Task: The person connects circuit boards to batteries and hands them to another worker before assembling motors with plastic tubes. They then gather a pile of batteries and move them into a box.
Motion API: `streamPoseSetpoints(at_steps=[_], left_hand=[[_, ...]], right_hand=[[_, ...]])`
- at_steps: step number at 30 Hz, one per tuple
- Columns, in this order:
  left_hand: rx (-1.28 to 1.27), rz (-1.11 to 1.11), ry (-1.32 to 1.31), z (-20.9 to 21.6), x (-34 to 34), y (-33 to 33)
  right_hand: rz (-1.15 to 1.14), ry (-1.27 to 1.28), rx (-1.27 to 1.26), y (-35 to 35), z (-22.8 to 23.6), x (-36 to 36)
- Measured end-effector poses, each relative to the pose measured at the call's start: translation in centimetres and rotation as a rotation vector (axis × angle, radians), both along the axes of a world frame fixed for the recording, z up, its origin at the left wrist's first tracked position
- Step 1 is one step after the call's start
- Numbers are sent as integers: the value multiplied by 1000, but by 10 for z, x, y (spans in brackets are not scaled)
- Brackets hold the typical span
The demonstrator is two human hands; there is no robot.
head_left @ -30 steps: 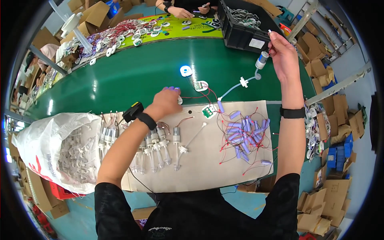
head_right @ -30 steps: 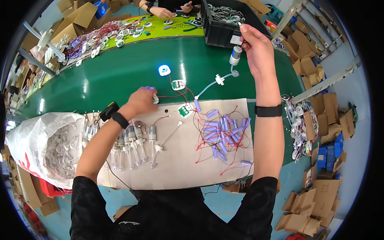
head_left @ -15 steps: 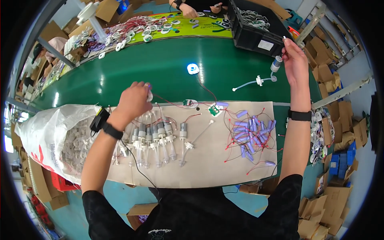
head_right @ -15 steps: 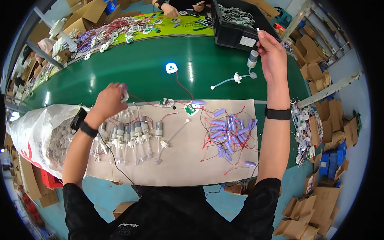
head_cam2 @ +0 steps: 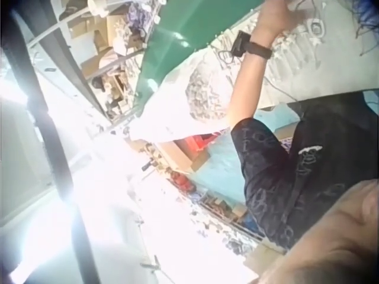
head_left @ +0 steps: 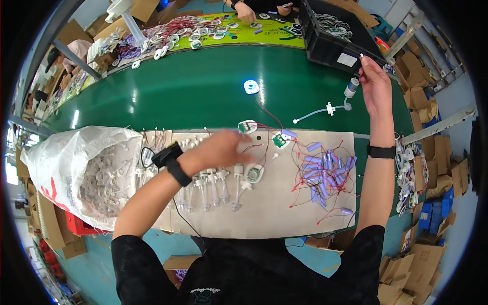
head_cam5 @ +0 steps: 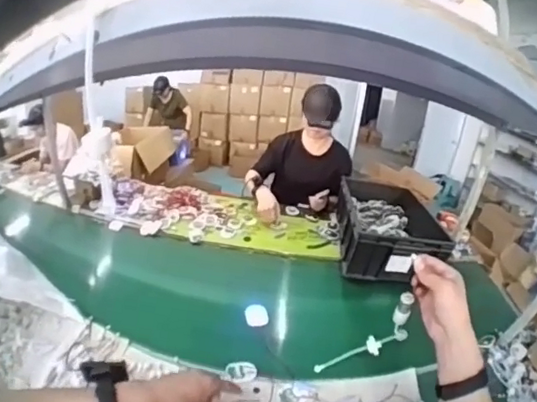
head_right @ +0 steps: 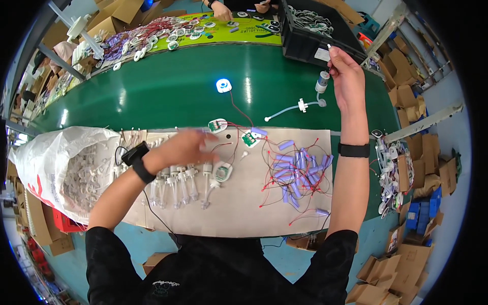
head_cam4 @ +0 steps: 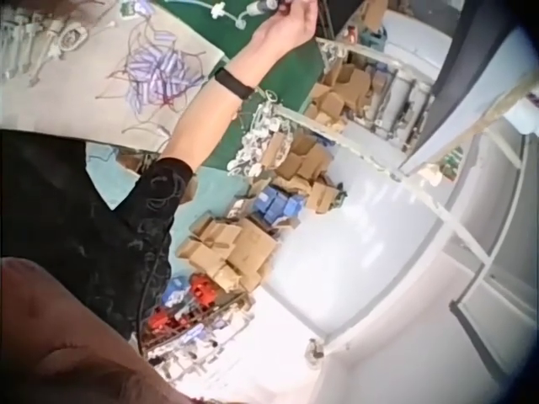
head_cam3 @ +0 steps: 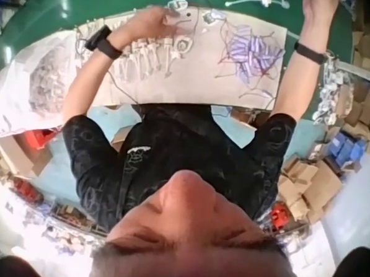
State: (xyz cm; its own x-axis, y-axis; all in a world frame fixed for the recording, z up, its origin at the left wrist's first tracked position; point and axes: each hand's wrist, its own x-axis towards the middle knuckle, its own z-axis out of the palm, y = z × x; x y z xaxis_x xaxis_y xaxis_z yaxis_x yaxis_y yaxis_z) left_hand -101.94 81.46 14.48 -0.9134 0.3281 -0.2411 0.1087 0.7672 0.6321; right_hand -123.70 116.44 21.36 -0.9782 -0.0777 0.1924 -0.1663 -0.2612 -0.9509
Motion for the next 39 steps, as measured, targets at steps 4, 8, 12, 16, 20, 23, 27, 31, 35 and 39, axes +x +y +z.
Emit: streamPoseSetpoints(at_steps=[4, 8, 12, 16, 20, 23, 27, 31, 35, 39], left_hand=[[-190, 199, 303, -57, -37, -14], [-255, 204, 233, -79, -49, -15], [-113, 213, 110, -55, -64, -17], [15, 276, 182, -14, -100, -38], [57, 317, 398, 14, -134, -34], [54, 317, 438, 19, -150, -29], [90, 351, 430, 22, -163, -42], [139, 429, 441, -5, -162, -88], [514, 458, 201, -35, -144, -107], [842, 540, 15, -51, -120, -95]], right_hand=[[16, 3, -8, -5, -2, 2], [14, -33, 3, -20, -3, 11], [16, 35, 1, -4, 6, 4], [14, 33, -63, -7, 16, -4], [65, 29, -160, -12, 14, -8], [97, 31, -188, -9, 2, -13], [113, 40, -163, -2, 0, -22], [130, 72, -118, -12, -6, -27], [151, 13, 108, -54, -29, -19], [231, -15, 202, -109, -60, -14]])
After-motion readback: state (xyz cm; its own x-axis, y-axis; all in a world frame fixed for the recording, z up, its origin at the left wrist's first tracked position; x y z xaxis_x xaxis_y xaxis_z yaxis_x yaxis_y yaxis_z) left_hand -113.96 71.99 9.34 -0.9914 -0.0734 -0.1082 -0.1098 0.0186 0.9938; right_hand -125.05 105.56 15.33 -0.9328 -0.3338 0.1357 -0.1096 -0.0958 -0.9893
